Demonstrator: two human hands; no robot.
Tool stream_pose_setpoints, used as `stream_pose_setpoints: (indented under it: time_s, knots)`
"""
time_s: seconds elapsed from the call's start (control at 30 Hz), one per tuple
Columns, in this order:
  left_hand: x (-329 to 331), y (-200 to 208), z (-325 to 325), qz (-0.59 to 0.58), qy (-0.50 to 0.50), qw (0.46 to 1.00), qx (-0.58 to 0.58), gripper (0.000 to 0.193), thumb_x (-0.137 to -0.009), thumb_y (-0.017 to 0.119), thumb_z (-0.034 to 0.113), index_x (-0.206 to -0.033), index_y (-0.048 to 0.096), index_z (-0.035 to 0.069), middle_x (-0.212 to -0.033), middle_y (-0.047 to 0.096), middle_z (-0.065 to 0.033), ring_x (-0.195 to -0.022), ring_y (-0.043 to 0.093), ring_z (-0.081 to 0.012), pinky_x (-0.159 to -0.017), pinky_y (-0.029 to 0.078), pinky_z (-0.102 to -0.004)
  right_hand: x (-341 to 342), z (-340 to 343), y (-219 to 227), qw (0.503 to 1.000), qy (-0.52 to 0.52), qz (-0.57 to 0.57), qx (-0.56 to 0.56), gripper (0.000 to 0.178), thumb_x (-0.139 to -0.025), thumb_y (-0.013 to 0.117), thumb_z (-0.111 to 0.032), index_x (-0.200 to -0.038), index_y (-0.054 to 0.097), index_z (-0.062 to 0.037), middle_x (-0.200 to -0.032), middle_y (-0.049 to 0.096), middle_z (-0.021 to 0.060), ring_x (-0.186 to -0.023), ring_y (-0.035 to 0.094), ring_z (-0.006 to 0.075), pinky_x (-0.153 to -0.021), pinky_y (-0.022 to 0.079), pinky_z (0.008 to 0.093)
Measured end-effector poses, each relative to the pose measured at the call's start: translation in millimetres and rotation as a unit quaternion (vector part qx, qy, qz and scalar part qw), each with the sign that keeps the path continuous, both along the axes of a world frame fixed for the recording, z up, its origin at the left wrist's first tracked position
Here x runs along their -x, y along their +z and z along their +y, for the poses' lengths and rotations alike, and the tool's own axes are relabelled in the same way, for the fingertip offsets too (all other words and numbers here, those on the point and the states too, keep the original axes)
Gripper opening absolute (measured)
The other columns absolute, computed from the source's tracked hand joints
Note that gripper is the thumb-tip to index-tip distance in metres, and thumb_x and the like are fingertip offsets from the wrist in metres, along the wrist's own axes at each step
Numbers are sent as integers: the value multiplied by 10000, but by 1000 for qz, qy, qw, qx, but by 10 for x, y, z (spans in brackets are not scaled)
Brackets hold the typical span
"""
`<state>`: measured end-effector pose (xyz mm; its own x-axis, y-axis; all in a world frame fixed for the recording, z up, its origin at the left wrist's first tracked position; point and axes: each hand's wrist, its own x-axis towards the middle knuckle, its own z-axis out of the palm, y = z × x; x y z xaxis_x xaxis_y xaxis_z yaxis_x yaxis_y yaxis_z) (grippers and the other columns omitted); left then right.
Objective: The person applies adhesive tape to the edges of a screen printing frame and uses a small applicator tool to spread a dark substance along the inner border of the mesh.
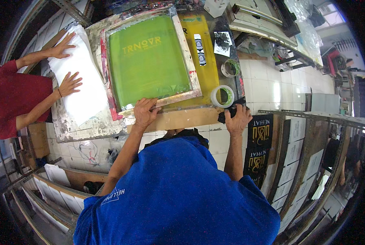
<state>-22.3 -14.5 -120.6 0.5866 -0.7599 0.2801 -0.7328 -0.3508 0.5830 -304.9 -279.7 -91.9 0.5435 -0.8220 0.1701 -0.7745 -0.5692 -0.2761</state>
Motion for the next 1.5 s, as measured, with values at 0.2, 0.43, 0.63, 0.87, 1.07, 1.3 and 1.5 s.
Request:
stream_pose_setpoints:
  time_s: [0.2,0.43,0.63,0.87,1.07,1.3,1.5]
  knots:
    - [9,-31,62,8,0,998,59,416,-639,845,211,-1010,730,63,-999,724,-71,-921,663,-261,-801,483,-392,-306,-74,180,987,150,4,59,495,-672,743,-339,-1069,654,-56,-1072,621,168,-1079,517,387,-954,343,548]
    - [97,341,120,16,35,992,118,336,-712,835,187,-1003,736,50,-1041,723,-110,-989,672,-288,-861,498,-379,-424,-212,230,968,224,112,-3,292,-727,748,-208,-968,708,-47,-997,680,157,-1085,556,358,-993,351,563]
    - [14,705,-109,252,42,956,146,400,-807,806,220,-1135,705,14,-1118,712,-135,-977,669,-242,-845,508,-351,-790,-104,1038,960,238,15,-145,282,-777,739,-120,-1032,675,-18,-1003,674,223,-1012,586,414,-948,427,493]
    - [-69,1183,-342,346,-16,922,174,361,-818,797,145,-1141,702,14,-1054,717,-88,-912,642,-164,-789,507,-301,-1458,398,1490,880,423,30,-212,278,-835,695,-193,-1050,652,-22,-1014,681,241,-1046,593,431,-979,434,493]
    - [-160,1150,10,386,61,920,3,137,-842,768,71,-927,711,-20,-752,699,-39,-697,603,-73,-630,490,-244,-1706,717,1257,841,487,25,-236,380,-827,713,-247,-1112,621,-13,-1025,678,256,-1061,611,403,-1022,404,487]
    - [-96,989,406,401,231,872,160,96,-893,706,68,-869,686,-22,-752,693,-59,-701,664,-117,-616,491,-254,-1869,962,1221,842,503,13,-192,622,-650,825,-294,-1152,572,-29,-990,675,210,-990,612,378,-1005,381,467]
    - [-151,834,583,429,266,845,179,107,-876,735,73,-844,689,-18,-735,689,-64,-676,647,-106,-605,485,-240,-2022,865,1034,833,536,-42,-133,498,-619,722,-226,-1072,591,-67,-1019,661,206,-1063,575,362,-1060,333,463]
